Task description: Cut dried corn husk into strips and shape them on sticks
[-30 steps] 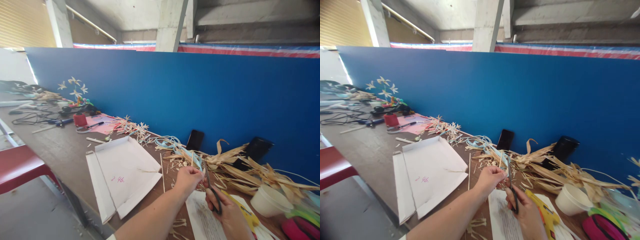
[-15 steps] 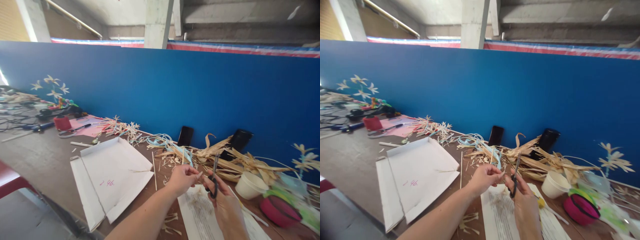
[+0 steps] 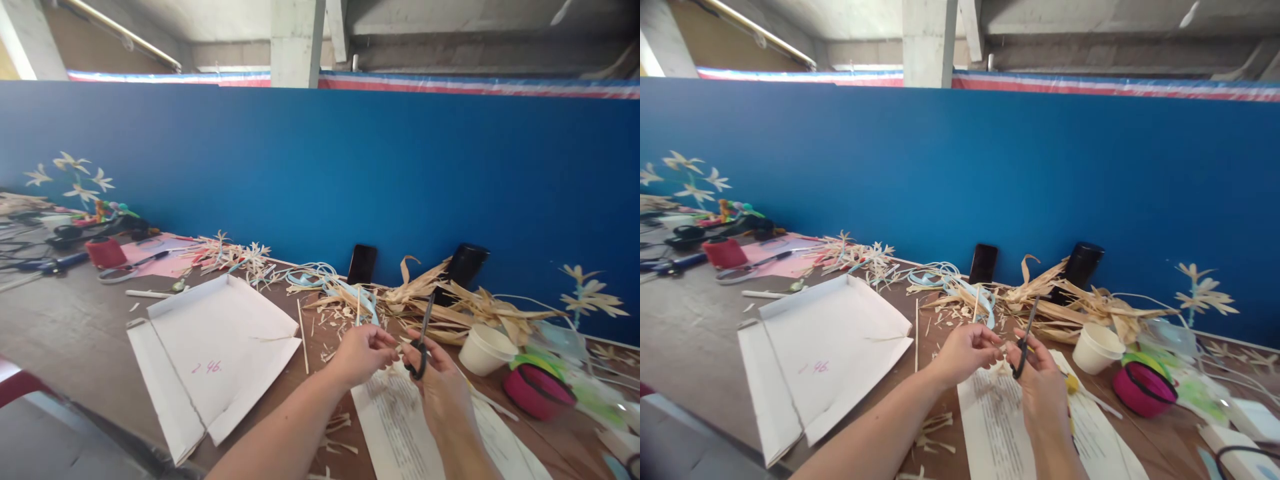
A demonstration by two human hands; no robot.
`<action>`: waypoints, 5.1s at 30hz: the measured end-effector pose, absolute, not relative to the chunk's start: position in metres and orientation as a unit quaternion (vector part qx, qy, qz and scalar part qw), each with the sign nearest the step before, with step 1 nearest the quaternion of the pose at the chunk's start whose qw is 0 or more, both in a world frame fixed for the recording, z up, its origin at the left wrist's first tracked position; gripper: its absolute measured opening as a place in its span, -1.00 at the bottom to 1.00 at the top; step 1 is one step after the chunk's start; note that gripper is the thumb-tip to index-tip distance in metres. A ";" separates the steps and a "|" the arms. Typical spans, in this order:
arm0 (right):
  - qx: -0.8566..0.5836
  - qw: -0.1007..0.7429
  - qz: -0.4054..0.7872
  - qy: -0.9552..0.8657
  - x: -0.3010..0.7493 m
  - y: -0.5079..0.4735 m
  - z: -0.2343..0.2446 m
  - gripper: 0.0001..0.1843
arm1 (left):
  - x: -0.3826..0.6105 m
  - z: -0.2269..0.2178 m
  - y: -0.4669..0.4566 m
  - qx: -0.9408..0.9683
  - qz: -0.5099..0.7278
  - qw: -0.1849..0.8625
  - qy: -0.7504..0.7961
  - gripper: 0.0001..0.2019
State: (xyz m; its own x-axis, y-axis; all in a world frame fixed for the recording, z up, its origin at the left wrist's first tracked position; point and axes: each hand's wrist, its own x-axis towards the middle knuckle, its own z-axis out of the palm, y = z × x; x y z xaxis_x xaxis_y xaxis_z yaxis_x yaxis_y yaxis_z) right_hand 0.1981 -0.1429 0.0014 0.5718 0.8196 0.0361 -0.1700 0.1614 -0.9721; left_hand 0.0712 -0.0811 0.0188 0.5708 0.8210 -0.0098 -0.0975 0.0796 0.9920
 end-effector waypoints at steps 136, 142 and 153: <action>-0.636 0.487 0.375 -0.467 0.192 -0.146 -0.001 -0.52 | 0.066 0.024 -0.074 0.538 0.447 0.587 0.409 -0.86; -0.638 0.476 0.369 -0.480 0.193 -0.145 -0.004 -0.50 | 0.065 0.027 -0.075 0.543 0.447 0.580 0.411 -0.84; -0.649 0.483 0.374 -0.452 0.190 -0.147 -0.003 -0.45 | 0.065 0.028 -0.075 0.525 0.450 0.596 0.409 -0.84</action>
State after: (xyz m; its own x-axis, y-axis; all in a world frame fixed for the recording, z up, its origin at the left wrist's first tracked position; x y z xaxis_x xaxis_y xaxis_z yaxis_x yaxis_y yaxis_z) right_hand 0.1899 -0.1472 -0.0025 0.3101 0.9494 -0.0491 0.2257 -0.1237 -0.9663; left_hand 0.0646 -0.0751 0.0277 0.2608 0.9653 -0.0143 -0.1074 0.0437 0.9933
